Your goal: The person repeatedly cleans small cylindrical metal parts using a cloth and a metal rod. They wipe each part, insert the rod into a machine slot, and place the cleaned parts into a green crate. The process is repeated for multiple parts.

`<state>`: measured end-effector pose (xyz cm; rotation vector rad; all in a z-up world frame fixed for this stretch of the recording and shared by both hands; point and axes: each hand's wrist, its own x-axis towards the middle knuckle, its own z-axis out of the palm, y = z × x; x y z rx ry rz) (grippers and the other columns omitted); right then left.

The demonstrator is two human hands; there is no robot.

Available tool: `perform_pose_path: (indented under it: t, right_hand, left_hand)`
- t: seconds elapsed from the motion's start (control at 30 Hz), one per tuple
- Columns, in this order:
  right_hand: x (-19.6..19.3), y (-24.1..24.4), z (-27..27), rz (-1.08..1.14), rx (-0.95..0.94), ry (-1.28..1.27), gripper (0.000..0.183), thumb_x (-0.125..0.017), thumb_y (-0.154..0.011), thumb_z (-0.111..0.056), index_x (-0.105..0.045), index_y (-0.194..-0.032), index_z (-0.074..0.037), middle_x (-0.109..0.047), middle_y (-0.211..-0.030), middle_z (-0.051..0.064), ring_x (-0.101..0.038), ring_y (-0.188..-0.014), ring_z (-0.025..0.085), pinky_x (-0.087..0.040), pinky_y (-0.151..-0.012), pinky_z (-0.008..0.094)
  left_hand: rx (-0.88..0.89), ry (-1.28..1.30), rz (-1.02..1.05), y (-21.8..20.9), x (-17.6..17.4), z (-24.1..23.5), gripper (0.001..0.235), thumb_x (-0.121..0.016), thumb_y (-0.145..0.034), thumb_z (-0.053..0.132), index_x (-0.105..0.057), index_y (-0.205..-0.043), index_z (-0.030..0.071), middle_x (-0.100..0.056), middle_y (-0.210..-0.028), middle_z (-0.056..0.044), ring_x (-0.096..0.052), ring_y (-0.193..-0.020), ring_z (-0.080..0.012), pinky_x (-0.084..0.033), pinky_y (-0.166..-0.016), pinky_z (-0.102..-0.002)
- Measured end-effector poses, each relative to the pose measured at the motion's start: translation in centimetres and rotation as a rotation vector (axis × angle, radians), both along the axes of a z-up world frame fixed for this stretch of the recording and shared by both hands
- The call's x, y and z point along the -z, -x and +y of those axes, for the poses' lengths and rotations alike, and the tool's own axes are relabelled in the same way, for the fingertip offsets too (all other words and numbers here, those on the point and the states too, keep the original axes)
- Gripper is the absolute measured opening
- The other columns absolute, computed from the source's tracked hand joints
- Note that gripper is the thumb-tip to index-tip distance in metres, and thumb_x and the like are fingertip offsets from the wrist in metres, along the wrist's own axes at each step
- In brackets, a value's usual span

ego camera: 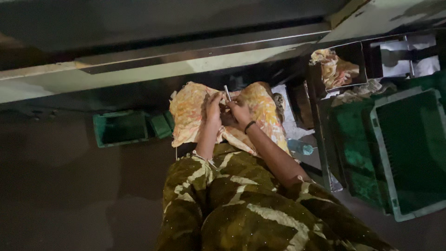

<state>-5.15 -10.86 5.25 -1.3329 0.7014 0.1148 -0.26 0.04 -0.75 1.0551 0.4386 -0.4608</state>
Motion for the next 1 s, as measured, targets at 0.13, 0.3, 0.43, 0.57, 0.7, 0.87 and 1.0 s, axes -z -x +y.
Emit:
perform_pose_path:
  t: [0.13, 0.3, 0.43, 0.57, 0.7, 0.87, 1.0]
  right_hand:
    - [-0.1, 0.3, 0.2, -0.046, 0.028, -0.145, 0.015, -0.067, -0.093, -0.012, -0.066, -0.102, 0.0, -0.073, -0.084, 0.011, -0.069, -0.064, 0.017, -0.054, -0.056, 0.028]
    - [-1.3, 0.4, 0.3, -0.024, 0.011, -0.101, 0.016, -0.066, -0.093, -0.014, -0.068, -0.1, 0.0, -0.072, -0.083, 0.012, -0.067, -0.064, 0.019, -0.052, -0.056, 0.03]
    - [-1.6, 0.3, 0.2, 0.038, -0.001, -0.152, 0.02, -0.063, -0.096, -0.018, -0.069, -0.104, -0.001, -0.072, -0.083, 0.012, -0.068, -0.068, 0.019, -0.054, -0.061, 0.031]
    - [-1.1, 0.2, 0.2, 0.018, 0.024, -0.249, 0.021, -0.061, -0.098, -0.018, -0.07, -0.107, -0.001, -0.07, -0.085, 0.01, -0.067, -0.072, 0.019, -0.054, -0.063, 0.031]
    - [-1.2, 0.1, 0.3, 0.03, 0.072, -0.266, 0.02, -0.059, -0.097, -0.017, -0.07, -0.106, -0.003, -0.069, -0.085, 0.008, -0.066, -0.071, 0.018, -0.054, -0.064, 0.032]
    - [-2.8, 0.1, 0.3, 0.168, 0.093, -0.292, 0.026, -0.057, -0.097, -0.025, -0.072, -0.1, -0.004, -0.067, -0.08, 0.008, -0.066, -0.069, 0.019, -0.056, -0.063, 0.033]
    - [-3.3, 0.0, 0.4, 0.222, 0.125, -0.291, 0.026, -0.059, -0.097, -0.027, -0.07, -0.097, -0.004, -0.066, -0.078, 0.008, -0.063, -0.066, 0.021, -0.055, -0.06, 0.035]
  left_hand:
    - [0.016, 0.002, -0.014, 0.2, 0.2, 0.1, 0.019, -0.071, -0.097, 0.03, -0.073, -0.105, 0.013, -0.062, -0.079, 0.003, -0.049, -0.058, -0.0088, -0.038, -0.051, -0.025]
    - [0.056, -0.03, 0.022, 0.1, -0.1, 0.2, 0.021, -0.069, -0.097, 0.034, -0.073, -0.105, 0.015, -0.062, -0.083, 0.003, -0.051, -0.066, -0.0093, -0.041, -0.055, -0.026]
    - [0.056, -0.037, 0.062, -0.1, -0.4, 0.0, 0.022, -0.07, -0.098, 0.036, -0.072, -0.107, 0.015, -0.058, -0.085, 0.001, -0.051, -0.073, -0.0113, -0.045, -0.059, -0.028]
    - [0.046, 0.012, 0.092, -0.1, -0.6, 0.0, 0.022, -0.069, -0.096, 0.035, -0.072, -0.108, 0.016, -0.062, -0.088, 0.001, -0.056, -0.077, -0.0126, -0.049, -0.061, -0.03]
    - [0.055, 0.063, 0.105, -0.1, -0.9, 0.0, 0.022, -0.068, -0.097, 0.034, -0.071, -0.11, 0.016, -0.064, -0.088, 0.001, -0.061, -0.078, -0.0134, -0.048, -0.061, -0.03]
    - [0.085, 0.037, 0.073, -0.1, -1.2, -0.1, 0.022, -0.063, -0.1, 0.035, -0.071, -0.11, 0.017, -0.066, -0.09, 0.004, -0.061, -0.077, -0.0111, -0.045, -0.058, -0.027]
    - [0.082, 0.054, 0.092, -0.1, -1.5, -0.1, 0.023, -0.061, -0.102, 0.035, -0.072, -0.111, 0.018, -0.065, -0.089, 0.004, -0.06, -0.076, -0.0113, -0.043, -0.057, -0.027]
